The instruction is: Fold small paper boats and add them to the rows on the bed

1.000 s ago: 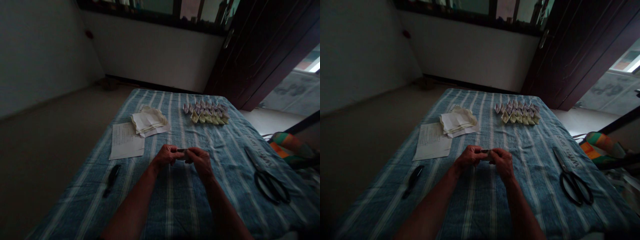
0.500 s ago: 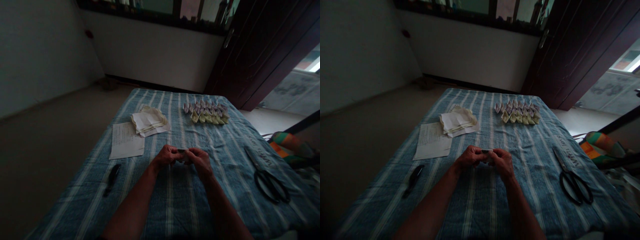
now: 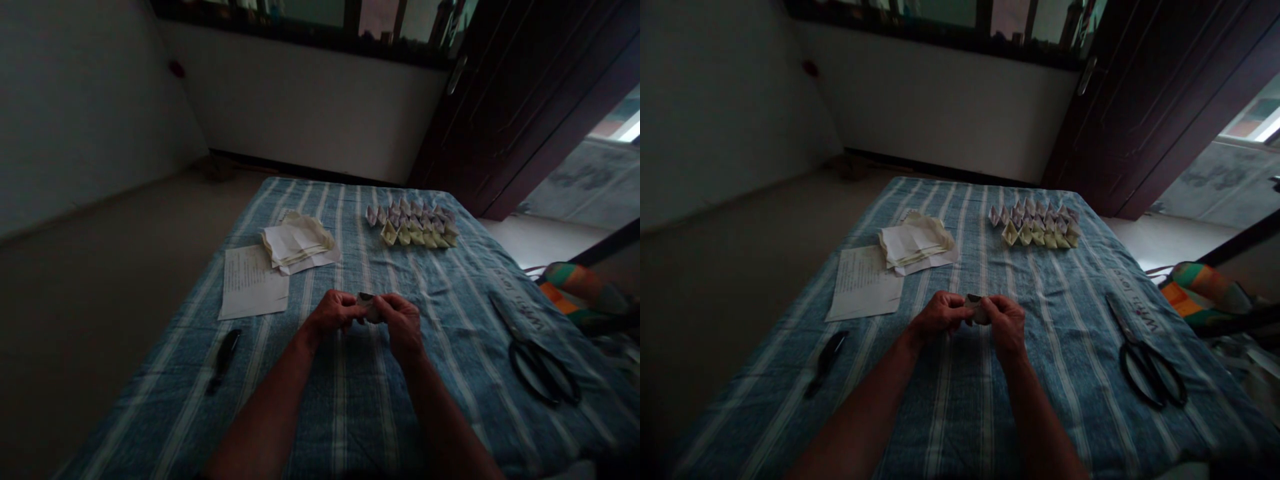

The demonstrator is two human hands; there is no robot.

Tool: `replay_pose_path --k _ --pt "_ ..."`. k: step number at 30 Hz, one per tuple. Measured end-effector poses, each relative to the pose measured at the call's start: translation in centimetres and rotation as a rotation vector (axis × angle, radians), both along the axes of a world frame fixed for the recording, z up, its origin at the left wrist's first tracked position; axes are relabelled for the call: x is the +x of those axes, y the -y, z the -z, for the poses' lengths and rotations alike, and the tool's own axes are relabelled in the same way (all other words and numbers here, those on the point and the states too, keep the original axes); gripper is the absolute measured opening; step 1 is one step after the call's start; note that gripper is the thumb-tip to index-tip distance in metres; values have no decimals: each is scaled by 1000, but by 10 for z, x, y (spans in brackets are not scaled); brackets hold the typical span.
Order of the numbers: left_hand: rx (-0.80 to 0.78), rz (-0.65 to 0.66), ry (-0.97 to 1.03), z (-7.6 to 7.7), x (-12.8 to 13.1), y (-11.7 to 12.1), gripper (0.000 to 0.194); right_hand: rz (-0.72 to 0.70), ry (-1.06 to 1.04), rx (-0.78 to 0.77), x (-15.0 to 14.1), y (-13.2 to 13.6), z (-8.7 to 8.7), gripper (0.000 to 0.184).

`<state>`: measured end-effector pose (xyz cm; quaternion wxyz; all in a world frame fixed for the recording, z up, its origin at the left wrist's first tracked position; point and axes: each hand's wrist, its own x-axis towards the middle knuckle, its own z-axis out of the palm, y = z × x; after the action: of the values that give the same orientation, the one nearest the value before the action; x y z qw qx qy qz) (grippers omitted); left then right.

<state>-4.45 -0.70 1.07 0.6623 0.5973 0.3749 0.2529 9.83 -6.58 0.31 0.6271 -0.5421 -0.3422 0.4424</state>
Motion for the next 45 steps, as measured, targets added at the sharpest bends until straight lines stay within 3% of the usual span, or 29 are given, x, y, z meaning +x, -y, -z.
replay_pose_path --k 6,13,22,27,38,45 --pt "11 11 0 -2 -2 1 18 -91 -47 -72 3 4 2 34" --pt "5 51 16 -6 -4 3 14 -184 20 -87 11 8 0 26" --pt "-37 -96 157 -1 4 2 23 86 -241 -53 1 8 0 32" --pt "-43 -210 193 1 7 3 21 98 -308 -85 -6 10 1 37" --pt "-5 -240 208 2 5 1 19 -126 -160 -212 0 18 2 40" --pt "41 -153 150 -4 3 2 16 -47 101 -114 11 14 -4 39"
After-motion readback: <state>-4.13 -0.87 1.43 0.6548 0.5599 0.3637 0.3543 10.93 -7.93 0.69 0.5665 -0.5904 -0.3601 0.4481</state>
